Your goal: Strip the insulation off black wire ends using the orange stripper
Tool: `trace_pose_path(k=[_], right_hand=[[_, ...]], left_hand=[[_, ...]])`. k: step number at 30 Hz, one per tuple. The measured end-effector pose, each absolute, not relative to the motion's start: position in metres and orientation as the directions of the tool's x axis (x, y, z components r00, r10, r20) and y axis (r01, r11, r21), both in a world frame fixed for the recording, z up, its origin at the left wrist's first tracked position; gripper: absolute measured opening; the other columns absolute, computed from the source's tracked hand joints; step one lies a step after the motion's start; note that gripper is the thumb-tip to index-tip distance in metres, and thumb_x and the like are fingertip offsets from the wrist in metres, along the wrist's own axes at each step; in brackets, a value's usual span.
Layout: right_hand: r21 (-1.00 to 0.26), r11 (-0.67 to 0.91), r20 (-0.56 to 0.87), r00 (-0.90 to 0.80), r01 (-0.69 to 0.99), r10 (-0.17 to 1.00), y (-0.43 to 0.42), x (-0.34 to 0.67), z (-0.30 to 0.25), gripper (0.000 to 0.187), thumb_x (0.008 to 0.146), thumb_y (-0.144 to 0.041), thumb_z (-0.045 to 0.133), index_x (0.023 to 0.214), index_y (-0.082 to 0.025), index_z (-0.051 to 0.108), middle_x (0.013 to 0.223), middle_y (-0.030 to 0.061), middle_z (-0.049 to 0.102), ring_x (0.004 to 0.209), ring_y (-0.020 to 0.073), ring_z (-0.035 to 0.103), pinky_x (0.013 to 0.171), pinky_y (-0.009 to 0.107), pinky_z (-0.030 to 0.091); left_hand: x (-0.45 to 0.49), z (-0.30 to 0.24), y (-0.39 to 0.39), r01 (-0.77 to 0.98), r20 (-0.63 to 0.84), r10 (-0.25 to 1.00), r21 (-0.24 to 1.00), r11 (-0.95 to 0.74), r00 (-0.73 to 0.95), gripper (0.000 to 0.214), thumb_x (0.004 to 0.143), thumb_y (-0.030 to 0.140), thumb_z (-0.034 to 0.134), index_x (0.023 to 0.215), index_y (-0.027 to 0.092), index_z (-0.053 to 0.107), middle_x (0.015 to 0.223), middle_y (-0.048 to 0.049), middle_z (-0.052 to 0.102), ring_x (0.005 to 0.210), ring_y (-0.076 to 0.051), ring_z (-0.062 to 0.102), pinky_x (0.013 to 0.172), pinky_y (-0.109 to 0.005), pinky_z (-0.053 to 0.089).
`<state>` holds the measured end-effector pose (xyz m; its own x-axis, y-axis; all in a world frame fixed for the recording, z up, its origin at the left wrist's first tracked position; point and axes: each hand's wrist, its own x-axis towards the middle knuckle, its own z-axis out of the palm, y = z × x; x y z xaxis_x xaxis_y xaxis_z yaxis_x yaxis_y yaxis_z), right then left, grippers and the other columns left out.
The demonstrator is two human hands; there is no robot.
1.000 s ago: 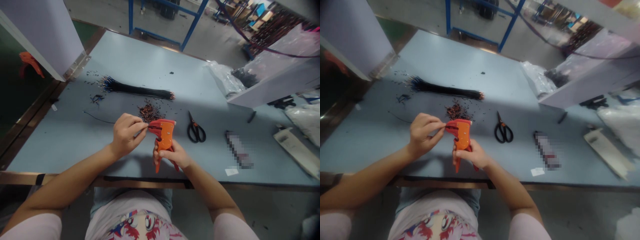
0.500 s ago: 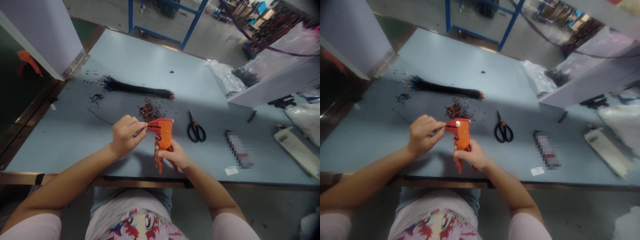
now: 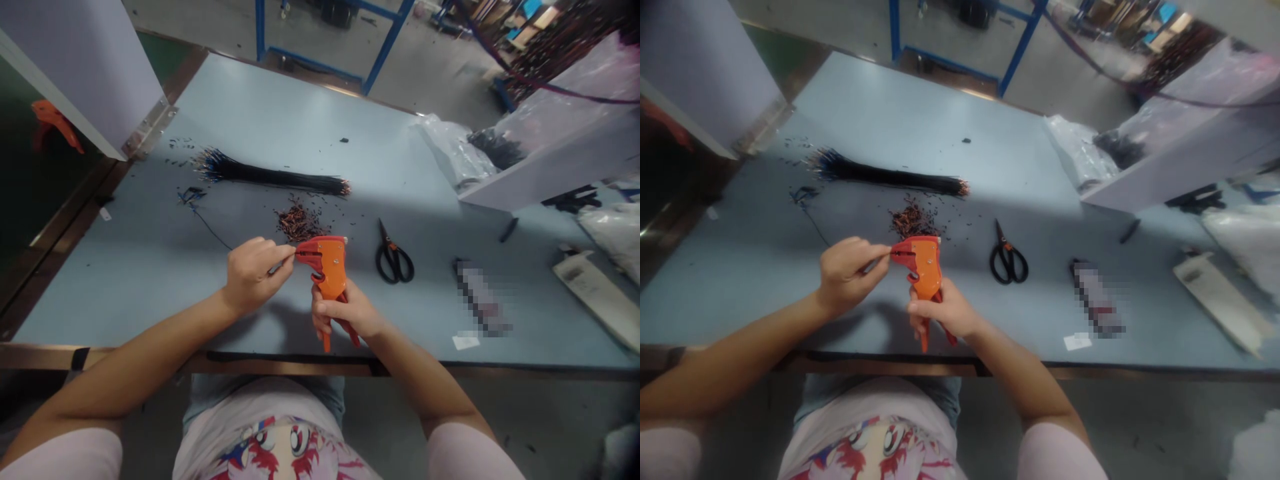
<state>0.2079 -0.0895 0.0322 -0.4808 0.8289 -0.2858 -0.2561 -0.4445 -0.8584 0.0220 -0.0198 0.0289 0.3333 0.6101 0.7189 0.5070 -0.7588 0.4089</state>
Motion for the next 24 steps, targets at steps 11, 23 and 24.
trace_pose_path(k=[11, 23, 24], right_hand=[[-0.841, -0.462, -0.293, -0.48, -0.282, 0.827, -0.09, 0.207, 0.032, 0.033, 0.074, -0.031, 0.072, 0.064, -0.016, 0.045, 0.043, -0.0071, 0.046, 0.035, 0.0066, 0.045, 0.039, 0.022, 0.047], [-0.732, -0.507, -0.3, -0.452, -0.456, 0.84, -0.082, 0.212, 0.033, 0.033, 0.074, -0.026, 0.07, 0.064, -0.018, 0.04, 0.048, -0.0097, 0.035, 0.036, 0.004, 0.034, 0.037, 0.02, 0.046], [-0.723, -0.482, -0.299, -0.404, -0.495, 0.865, -0.08, 0.217, 0.036, 0.032, 0.074, -0.025, 0.069, 0.064, -0.018, 0.039, 0.049, -0.0097, 0.034, 0.037, 0.004, 0.033, 0.037, 0.02, 0.046]], left_hand=[[0.023, 0.029, -0.019, 0.469, 0.723, 0.607, 0.432, -0.77, 0.33, 0.007, 0.081, 0.017, 0.057, 0.081, 0.018, 0.064, 0.049, 0.0052, 0.044, 0.048, -0.009, 0.036, 0.054, -0.025, 0.031], [0.019, 0.024, -0.006, 0.553, 0.653, 0.687, 0.46, -0.695, 0.319, 0.013, 0.081, 0.022, 0.056, 0.075, 0.019, 0.067, 0.057, 0.0021, 0.06, 0.053, -0.009, 0.049, 0.057, -0.024, 0.037], [0.016, 0.023, -0.001, 0.573, 0.648, 0.71, 0.481, -0.663, 0.277, 0.013, 0.081, 0.022, 0.056, 0.075, 0.02, 0.067, 0.062, 0.0014, 0.064, 0.055, -0.01, 0.052, 0.058, -0.023, 0.039]])
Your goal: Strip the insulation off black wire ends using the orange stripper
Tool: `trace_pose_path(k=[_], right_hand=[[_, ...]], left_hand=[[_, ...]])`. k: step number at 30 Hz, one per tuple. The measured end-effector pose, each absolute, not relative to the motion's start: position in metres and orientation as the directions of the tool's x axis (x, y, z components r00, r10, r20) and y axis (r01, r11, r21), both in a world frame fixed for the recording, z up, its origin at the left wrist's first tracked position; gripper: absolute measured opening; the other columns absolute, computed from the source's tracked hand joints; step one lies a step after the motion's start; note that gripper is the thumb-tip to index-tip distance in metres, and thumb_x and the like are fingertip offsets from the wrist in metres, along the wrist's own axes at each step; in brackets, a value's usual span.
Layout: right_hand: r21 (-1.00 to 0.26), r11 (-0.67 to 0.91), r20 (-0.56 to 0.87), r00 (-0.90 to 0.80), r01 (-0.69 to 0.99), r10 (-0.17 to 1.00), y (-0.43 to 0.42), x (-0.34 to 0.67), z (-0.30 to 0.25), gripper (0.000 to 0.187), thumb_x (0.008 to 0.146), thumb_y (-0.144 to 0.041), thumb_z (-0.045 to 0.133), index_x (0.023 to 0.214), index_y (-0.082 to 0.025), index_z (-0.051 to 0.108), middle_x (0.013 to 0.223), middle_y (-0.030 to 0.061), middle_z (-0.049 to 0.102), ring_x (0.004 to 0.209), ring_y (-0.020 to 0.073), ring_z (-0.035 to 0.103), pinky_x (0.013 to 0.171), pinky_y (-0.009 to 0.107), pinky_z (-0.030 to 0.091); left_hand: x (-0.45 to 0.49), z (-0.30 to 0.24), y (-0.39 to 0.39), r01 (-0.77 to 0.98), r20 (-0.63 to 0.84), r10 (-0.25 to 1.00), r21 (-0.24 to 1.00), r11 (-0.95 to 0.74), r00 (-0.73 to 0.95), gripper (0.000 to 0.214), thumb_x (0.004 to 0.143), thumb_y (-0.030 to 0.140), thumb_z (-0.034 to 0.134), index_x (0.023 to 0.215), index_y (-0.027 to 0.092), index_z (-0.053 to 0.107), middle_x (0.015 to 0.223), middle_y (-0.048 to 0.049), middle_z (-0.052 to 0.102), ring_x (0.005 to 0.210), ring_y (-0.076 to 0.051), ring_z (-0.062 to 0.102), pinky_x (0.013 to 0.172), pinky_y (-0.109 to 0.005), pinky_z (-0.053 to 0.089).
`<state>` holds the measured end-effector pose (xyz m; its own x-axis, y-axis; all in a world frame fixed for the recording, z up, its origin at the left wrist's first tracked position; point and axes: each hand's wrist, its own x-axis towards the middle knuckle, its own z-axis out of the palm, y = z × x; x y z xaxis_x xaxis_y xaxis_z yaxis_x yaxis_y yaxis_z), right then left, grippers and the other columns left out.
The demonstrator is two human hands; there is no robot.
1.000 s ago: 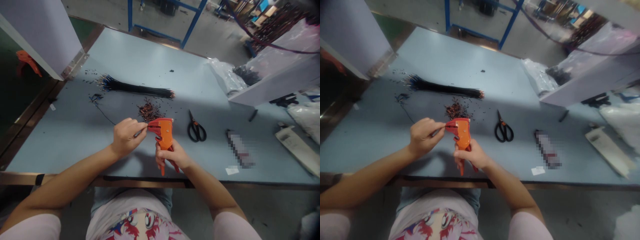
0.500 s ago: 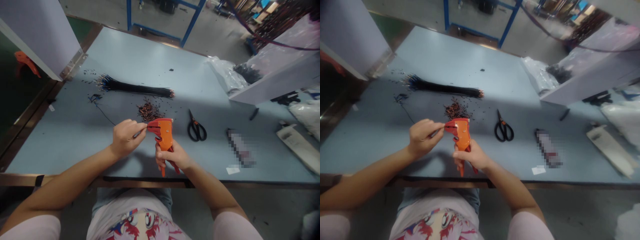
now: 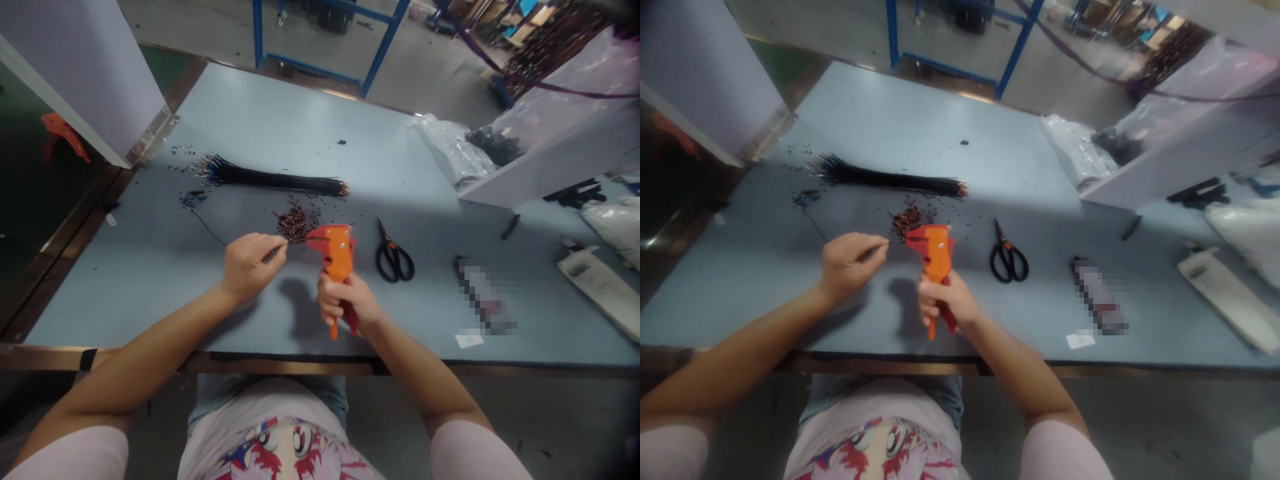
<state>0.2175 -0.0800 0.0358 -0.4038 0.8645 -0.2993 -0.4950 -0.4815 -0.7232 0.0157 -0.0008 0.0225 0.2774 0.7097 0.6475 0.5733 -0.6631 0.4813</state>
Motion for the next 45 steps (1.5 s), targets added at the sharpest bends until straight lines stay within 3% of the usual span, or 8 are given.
trace_pose_path(k=[3, 7, 10, 17, 22, 28, 36, 45], right_hand=[[-0.686, -0.387, -0.303, -0.241, -0.616, 0.922, -0.072, 0.234, 0.044, 0.031, 0.076, -0.021, 0.067, 0.063, -0.018, 0.039, 0.051, -0.0095, 0.031, 0.038, 0.0039, 0.031, 0.038, 0.019, 0.045], [-0.653, -0.536, -0.409, -0.346, -0.535, 0.844, -0.067, 0.239, 0.04, 0.017, 0.073, -0.022, 0.067, 0.082, -0.015, 0.054, 0.062, -0.0026, 0.05, 0.053, 0.0111, 0.051, 0.056, 0.032, 0.054], [-0.654, -0.62, -0.472, -0.407, -0.433, 0.782, -0.069, 0.231, 0.031, 0.03, 0.067, -0.017, 0.065, 0.096, -0.013, 0.058, 0.079, 0.0045, 0.06, 0.067, 0.0167, 0.059, 0.066, 0.039, 0.054], [-0.789, -0.471, -0.333, -0.371, -0.394, 0.867, -0.072, 0.23, 0.026, 0.057, 0.058, -0.004, 0.055, 0.113, -0.021, 0.054, 0.105, 0.0052, 0.062, 0.091, 0.0199, 0.061, 0.082, 0.037, 0.05], [-0.753, -0.496, -0.369, -0.347, -0.432, 0.862, -0.07, 0.227, 0.026, 0.056, 0.064, -0.01, 0.053, 0.119, -0.022, 0.049, 0.093, 0.0042, 0.066, 0.081, 0.0207, 0.064, 0.074, 0.039, 0.052], [-0.7, -0.542, -0.487, -0.244, -0.465, 0.839, -0.069, 0.224, 0.019, 0.04, 0.056, -0.01, 0.054, 0.095, -0.016, 0.064, 0.084, 0.0053, 0.068, 0.069, 0.02, 0.063, 0.064, 0.037, 0.055], [-0.792, -0.503, -0.455, -0.215, -0.346, 0.864, -0.068, 0.229, 0.004, 0.041, 0.064, -0.019, 0.068, 0.104, -0.024, 0.063, 0.105, 0.0086, 0.07, 0.093, 0.0275, 0.067, 0.078, 0.04, 0.055], [-0.809, -0.515, -0.495, -0.144, -0.284, 0.857, -0.071, 0.22, 0.012, 0.039, 0.058, -0.02, 0.073, 0.096, -0.021, 0.065, 0.099, 0.0102, 0.072, 0.098, 0.0309, 0.066, 0.082, 0.041, 0.055]], left_hand=[[0.005, 0.02, 0.015, 0.6, 0.597, 0.795, 0.599, -0.531, 0.107, 0.012, 0.079, 0.024, 0.058, 0.077, 0.021, 0.069, 0.074, 0.0002, 0.07, 0.063, -0.011, 0.059, 0.062, -0.022, 0.043], [-0.002, 0.019, 0.025, 0.543, 0.59, 0.802, 0.646, -0.536, 0.089, 0.012, 0.079, 0.027, 0.059, 0.078, 0.02, 0.069, 0.071, 0.0004, 0.067, 0.062, -0.01, 0.056, 0.062, -0.023, 0.042], [0.001, 0.018, 0.022, 0.513, 0.607, 0.787, 0.643, -0.568, 0.11, 0.011, 0.079, 0.024, 0.058, 0.079, 0.019, 0.069, 0.066, 0.0009, 0.063, 0.059, -0.009, 0.051, 0.06, -0.022, 0.04], [0.007, 0.015, 0.017, 0.537, 0.555, 0.827, 0.674, -0.508, 0.087, 0.011, 0.077, 0.021, 0.057, 0.078, 0.018, 0.067, 0.068, 0.0003, 0.062, 0.06, -0.01, 0.049, 0.059, -0.023, 0.038], [0.005, 0.009, 0.02, 0.591, 0.292, 0.934, 0.724, -0.356, 0.205, 0.012, 0.079, 0.023, 0.055, 0.083, 0.019, 0.066, 0.072, -0.0014, 0.067, 0.063, -0.013, 0.057, 0.06, -0.025, 0.041], [0.015, 0.001, 0.014, 0.715, 0.011, 0.9, 0.603, -0.354, 0.436, 0.019, 0.082, 0.023, 0.048, 0.089, 0.02, 0.066, 0.086, -0.0045, 0.07, 0.078, -0.02, 0.063, 0.065, -0.028, 0.044], [0.011, 0.003, 0.017, 0.745, 0.136, 0.904, 0.523, -0.413, 0.406, 0.024, 0.084, 0.026, 0.044, 0.097, 0.023, 0.064, 0.104, -0.0015, 0.068, 0.094, -0.019, 0.063, 0.072, -0.025, 0.047], [0.014, 0.007, 0.003, 0.725, 0.244, 0.915, 0.558, -0.405, 0.322, 0.025, 0.088, 0.03, 0.043, 0.102, 0.025, 0.063, 0.096, 0.0006, 0.071, 0.088, -0.015, 0.065, 0.074, -0.024, 0.046]])
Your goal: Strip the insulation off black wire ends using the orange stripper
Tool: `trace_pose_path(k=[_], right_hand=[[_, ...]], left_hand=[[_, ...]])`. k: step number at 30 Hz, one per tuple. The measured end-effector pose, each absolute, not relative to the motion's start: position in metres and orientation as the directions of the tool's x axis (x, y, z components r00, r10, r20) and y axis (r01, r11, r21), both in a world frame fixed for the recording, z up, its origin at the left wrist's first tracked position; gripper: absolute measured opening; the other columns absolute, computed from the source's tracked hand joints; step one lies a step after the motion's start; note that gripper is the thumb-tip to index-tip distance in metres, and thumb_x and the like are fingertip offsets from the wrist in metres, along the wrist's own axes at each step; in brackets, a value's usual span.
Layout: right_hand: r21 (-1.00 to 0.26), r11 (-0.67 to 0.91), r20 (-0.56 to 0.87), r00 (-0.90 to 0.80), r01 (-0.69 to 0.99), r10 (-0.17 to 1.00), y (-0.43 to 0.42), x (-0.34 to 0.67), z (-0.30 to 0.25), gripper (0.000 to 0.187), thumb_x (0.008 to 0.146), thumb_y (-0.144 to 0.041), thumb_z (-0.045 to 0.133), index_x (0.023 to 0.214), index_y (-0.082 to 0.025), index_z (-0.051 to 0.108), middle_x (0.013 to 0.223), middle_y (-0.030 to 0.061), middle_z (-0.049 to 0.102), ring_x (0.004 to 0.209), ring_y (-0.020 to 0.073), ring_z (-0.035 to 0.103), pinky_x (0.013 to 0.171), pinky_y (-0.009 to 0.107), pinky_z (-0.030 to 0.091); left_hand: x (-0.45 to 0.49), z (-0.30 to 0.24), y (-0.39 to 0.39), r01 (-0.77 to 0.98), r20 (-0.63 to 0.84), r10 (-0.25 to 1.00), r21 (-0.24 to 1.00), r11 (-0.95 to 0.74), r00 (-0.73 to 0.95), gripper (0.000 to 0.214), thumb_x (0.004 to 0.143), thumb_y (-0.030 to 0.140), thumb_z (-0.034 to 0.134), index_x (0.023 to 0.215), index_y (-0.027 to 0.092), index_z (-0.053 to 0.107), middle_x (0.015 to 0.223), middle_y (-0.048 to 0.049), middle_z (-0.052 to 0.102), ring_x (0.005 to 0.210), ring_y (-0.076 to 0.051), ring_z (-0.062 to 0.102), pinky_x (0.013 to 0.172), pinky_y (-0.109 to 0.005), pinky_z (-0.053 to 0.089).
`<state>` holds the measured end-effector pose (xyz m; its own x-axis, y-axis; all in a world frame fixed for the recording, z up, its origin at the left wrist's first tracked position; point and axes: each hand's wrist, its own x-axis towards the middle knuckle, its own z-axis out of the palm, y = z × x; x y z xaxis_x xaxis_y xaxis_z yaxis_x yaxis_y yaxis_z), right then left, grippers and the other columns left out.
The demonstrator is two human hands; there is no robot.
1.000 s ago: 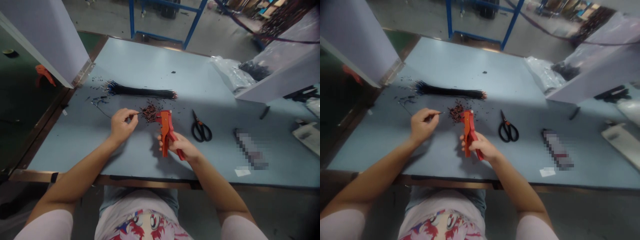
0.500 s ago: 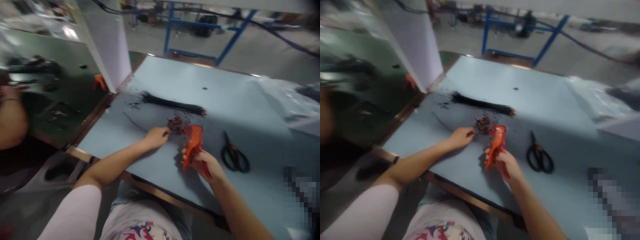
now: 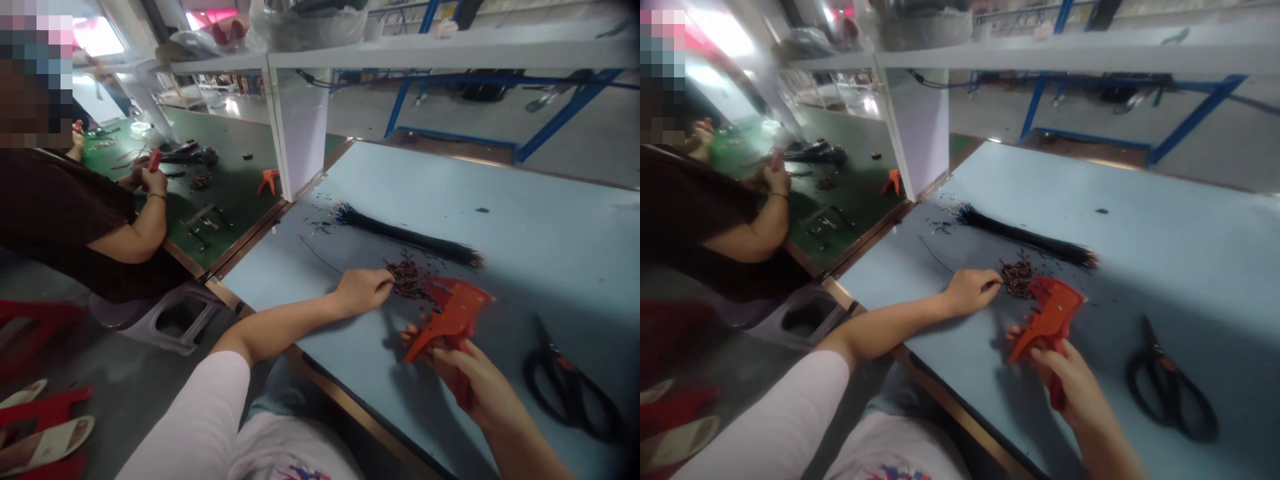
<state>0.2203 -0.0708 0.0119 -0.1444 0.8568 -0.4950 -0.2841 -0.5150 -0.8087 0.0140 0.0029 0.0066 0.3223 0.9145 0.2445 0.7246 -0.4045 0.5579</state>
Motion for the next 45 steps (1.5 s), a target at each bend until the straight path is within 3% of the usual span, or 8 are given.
trace_pose_path(k=[11, 16, 18, 23, 33, 45], right_hand=[[-0.813, -0.51, -0.488, -0.148, -0.281, 0.86, -0.067, 0.222, 0.002, 0.034, 0.062, -0.023, 0.069, 0.095, -0.023, 0.065, 0.097, 0.0113, 0.072, 0.09, 0.0338, 0.068, 0.072, 0.047, 0.057], [-0.793, -0.507, -0.481, -0.163, -0.339, 0.862, -0.069, 0.219, 0.014, 0.031, 0.066, -0.02, 0.071, 0.096, -0.019, 0.063, 0.103, 0.01, 0.07, 0.094, 0.0294, 0.067, 0.079, 0.045, 0.055], [-0.779, -0.516, -0.469, -0.215, -0.356, 0.856, -0.069, 0.218, 0.017, 0.031, 0.069, -0.021, 0.071, 0.099, -0.017, 0.063, 0.098, 0.0095, 0.07, 0.091, 0.0261, 0.068, 0.083, 0.044, 0.053], [-0.706, -0.56, -0.47, -0.306, -0.433, 0.828, -0.069, 0.218, 0.015, 0.029, 0.07, -0.025, 0.072, 0.095, -0.013, 0.062, 0.084, 0.0078, 0.069, 0.078, 0.0216, 0.069, 0.078, 0.039, 0.053], [-0.726, -0.574, -0.383, -0.47, -0.379, 0.795, -0.078, 0.217, 0.021, 0.035, 0.068, -0.024, 0.076, 0.096, -0.012, 0.058, 0.085, 0.0057, 0.066, 0.077, 0.0223, 0.069, 0.073, 0.037, 0.055], [-0.775, -0.541, -0.345, -0.498, -0.327, 0.796, -0.082, 0.215, 0.022, 0.034, 0.071, -0.027, 0.074, 0.098, -0.013, 0.057, 0.085, 0.0056, 0.064, 0.074, 0.0201, 0.067, 0.07, 0.036, 0.055]], left_hand=[[0.013, 0.0, 0.008, 0.71, 0.27, 0.906, 0.563, -0.423, 0.326, 0.024, 0.087, 0.03, 0.045, 0.099, 0.023, 0.064, 0.094, -0.0031, 0.071, 0.087, -0.017, 0.065, 0.074, -0.027, 0.047], [0.015, 0.005, 0.005, 0.582, 0.354, 0.898, 0.684, -0.439, 0.262, 0.019, 0.086, 0.025, 0.049, 0.092, 0.018, 0.065, 0.091, -0.0056, 0.069, 0.08, -0.014, 0.061, 0.075, -0.024, 0.046], [0.016, 0.006, 0.005, 0.526, 0.376, 0.907, 0.741, -0.418, 0.19, 0.017, 0.085, 0.025, 0.05, 0.088, 0.016, 0.064, 0.086, -0.0057, 0.067, 0.077, -0.013, 0.059, 0.072, -0.024, 0.046], [0.02, 0.002, 0.008, 0.423, 0.409, 0.905, 0.805, -0.416, 0.113, 0.012, 0.082, 0.025, 0.055, 0.082, 0.016, 0.064, 0.074, -0.0011, 0.063, 0.064, -0.009, 0.054, 0.062, -0.022, 0.043], [0.024, 0.006, -0.005, 0.46, 0.486, 0.844, 0.71, -0.533, 0.229, 0.011, 0.081, 0.022, 0.055, 0.084, 0.017, 0.065, 0.07, 0.0006, 0.062, 0.058, -0.008, 0.05, 0.059, -0.021, 0.041], [0.026, 0.012, -0.012, 0.465, 0.534, 0.801, 0.656, -0.595, 0.271, 0.011, 0.081, 0.02, 0.055, 0.082, 0.018, 0.065, 0.071, -0.0001, 0.065, 0.057, -0.008, 0.052, 0.057, -0.02, 0.041]])
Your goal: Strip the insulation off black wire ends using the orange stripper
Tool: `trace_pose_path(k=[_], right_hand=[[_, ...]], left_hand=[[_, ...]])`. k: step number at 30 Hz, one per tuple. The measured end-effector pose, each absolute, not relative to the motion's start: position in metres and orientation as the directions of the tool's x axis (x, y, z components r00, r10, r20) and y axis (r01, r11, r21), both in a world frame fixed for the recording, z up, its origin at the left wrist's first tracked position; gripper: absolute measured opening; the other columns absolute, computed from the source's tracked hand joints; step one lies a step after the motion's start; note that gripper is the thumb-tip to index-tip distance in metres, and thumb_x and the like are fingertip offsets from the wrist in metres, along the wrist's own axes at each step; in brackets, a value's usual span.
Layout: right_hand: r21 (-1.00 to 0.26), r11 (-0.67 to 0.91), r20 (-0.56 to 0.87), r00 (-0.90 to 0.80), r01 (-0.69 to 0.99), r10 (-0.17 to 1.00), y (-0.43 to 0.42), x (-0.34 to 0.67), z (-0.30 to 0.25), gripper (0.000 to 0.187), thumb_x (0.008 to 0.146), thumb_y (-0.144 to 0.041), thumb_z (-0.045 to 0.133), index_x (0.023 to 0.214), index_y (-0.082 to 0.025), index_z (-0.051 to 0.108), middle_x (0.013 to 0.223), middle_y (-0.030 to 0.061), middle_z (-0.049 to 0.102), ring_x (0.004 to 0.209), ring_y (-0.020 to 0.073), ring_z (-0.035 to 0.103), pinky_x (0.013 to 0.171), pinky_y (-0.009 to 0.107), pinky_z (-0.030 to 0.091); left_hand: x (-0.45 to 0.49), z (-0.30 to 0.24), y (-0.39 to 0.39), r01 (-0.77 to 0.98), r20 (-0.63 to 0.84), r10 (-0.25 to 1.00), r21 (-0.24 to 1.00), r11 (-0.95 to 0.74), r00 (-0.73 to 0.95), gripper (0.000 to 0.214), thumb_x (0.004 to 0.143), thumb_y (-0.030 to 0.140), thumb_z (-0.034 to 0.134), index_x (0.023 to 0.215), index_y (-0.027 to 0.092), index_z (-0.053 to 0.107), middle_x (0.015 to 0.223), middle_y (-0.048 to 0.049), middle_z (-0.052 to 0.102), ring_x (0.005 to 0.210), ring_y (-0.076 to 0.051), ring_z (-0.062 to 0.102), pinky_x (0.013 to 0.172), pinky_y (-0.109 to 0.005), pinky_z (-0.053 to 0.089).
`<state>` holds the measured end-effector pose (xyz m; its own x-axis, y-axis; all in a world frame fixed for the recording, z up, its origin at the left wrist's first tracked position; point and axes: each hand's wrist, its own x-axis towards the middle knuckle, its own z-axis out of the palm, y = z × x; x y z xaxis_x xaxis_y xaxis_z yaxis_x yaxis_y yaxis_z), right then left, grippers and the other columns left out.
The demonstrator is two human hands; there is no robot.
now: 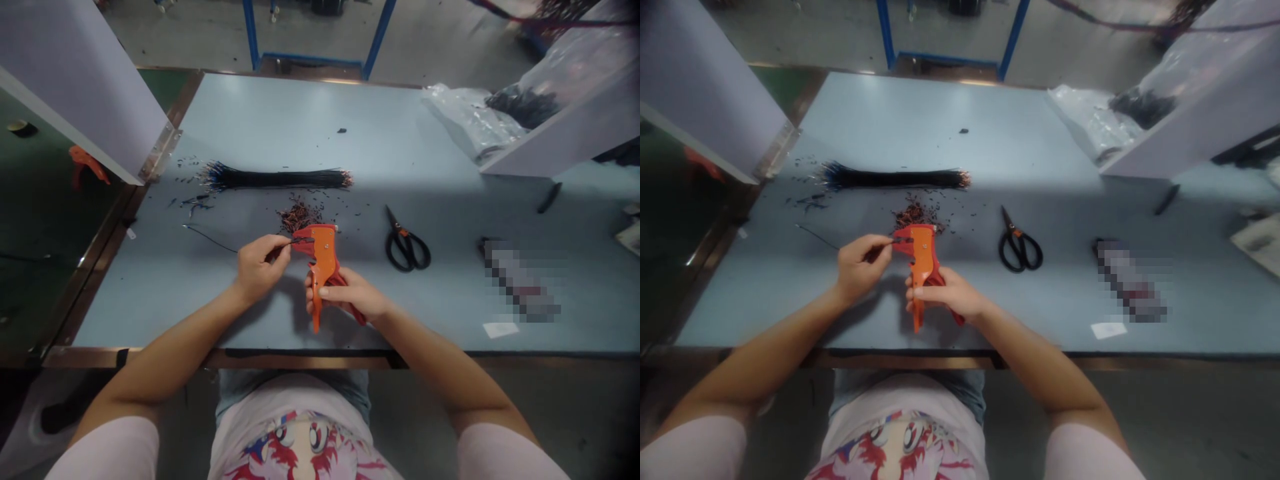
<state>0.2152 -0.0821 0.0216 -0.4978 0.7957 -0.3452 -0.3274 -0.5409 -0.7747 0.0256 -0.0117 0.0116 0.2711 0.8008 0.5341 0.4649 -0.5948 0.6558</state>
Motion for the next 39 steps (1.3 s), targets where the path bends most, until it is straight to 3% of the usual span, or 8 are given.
trace_pose_path(k=[11, 14, 17, 23, 27, 32, 39], right_hand=[[-0.86, -0.433, -0.252, -0.512, -0.272, 0.821, -0.084, 0.212, 0.026, 0.025, 0.078, -0.031, 0.068, 0.091, -0.014, 0.055, 0.073, 0.0031, 0.061, 0.064, 0.0162, 0.062, 0.059, 0.032, 0.054], [-0.859, -0.426, -0.237, -0.518, -0.283, 0.822, -0.085, 0.212, 0.024, 0.025, 0.078, -0.031, 0.068, 0.089, -0.014, 0.054, 0.07, 0.0016, 0.059, 0.061, 0.0147, 0.06, 0.062, 0.034, 0.055], [-0.849, -0.437, -0.225, -0.547, -0.296, 0.807, -0.086, 0.211, 0.023, 0.023, 0.08, -0.03, 0.067, 0.089, -0.014, 0.053, 0.068, -0.0002, 0.058, 0.058, 0.013, 0.059, 0.066, 0.037, 0.056], [-0.852, -0.445, -0.232, -0.565, -0.274, 0.792, -0.085, 0.21, 0.021, 0.022, 0.081, -0.032, 0.065, 0.079, -0.015, 0.051, 0.06, -0.0024, 0.053, 0.051, 0.0119, 0.056, 0.05, 0.03, 0.055], [-0.849, -0.448, -0.25, -0.534, -0.28, 0.808, -0.084, 0.207, 0.02, 0.025, 0.079, -0.032, 0.067, 0.073, -0.015, 0.049, 0.055, -0.0048, 0.048, 0.045, 0.0099, 0.053, 0.044, 0.026, 0.052], [-0.826, -0.452, -0.277, -0.455, -0.338, 0.846, -0.084, 0.202, 0.018, 0.033, 0.078, -0.034, 0.067, 0.065, -0.016, 0.043, 0.048, -0.01, 0.036, 0.035, 0.004, 0.038, 0.035, 0.019, 0.044], [-0.769, -0.498, -0.321, -0.431, -0.4, 0.843, -0.08, 0.208, 0.026, 0.036, 0.076, -0.036, 0.069, 0.062, -0.017, 0.042, 0.049, -0.0084, 0.038, 0.037, 0.0054, 0.04, 0.037, 0.022, 0.047]], left_hand=[[0.023, 0.016, -0.013, 0.478, 0.598, 0.749, 0.589, -0.652, 0.285, 0.011, 0.081, 0.021, 0.054, 0.078, 0.019, 0.065, 0.057, 0.0037, 0.051, 0.051, -0.007, 0.043, 0.054, -0.021, 0.035], [0.022, 0.02, -0.014, 0.477, 0.626, 0.725, 0.563, -0.675, 0.288, 0.01, 0.08, 0.02, 0.055, 0.078, 0.019, 0.064, 0.055, 0.0042, 0.049, 0.049, -0.007, 0.041, 0.052, -0.021, 0.034], [0.021, 0.023, -0.014, 0.475, 0.661, 0.685, 0.518, -0.711, 0.306, 0.009, 0.08, 0.018, 0.055, 0.079, 0.018, 0.064, 0.054, 0.0045, 0.05, 0.048, -0.007, 0.041, 0.051, -0.021, 0.033], [0.019, 0.026, -0.015, 0.516, 0.675, 0.642, 0.428, -0.742, 0.363, 0.011, 0.082, 0.019, 0.054, 0.08, 0.019, 0.065, 0.056, 0.0031, 0.058, 0.048, -0.007, 0.047, 0.053, -0.02, 0.036], [0.019, 0.025, -0.015, 0.502, 0.655, 0.655, 0.45, -0.738, 0.376, 0.013, 0.082, 0.017, 0.053, 0.078, 0.017, 0.065, 0.055, 0.0029, 0.058, 0.049, -0.006, 0.049, 0.053, -0.019, 0.036], [0.02, 0.022, -0.012, 0.497, 0.658, 0.658, 0.459, -0.736, 0.366, 0.013, 0.082, 0.018, 0.054, 0.076, 0.016, 0.065, 0.054, 0.0033, 0.057, 0.048, -0.006, 0.046, 0.052, -0.019, 0.035], [0.018, 0.019, -0.003, 0.49, 0.655, 0.686, 0.507, -0.709, 0.317, 0.007, 0.078, 0.016, 0.058, 0.075, 0.017, 0.065, 0.055, 0.0051, 0.054, 0.047, -0.004, 0.043, 0.05, -0.018, 0.034]])
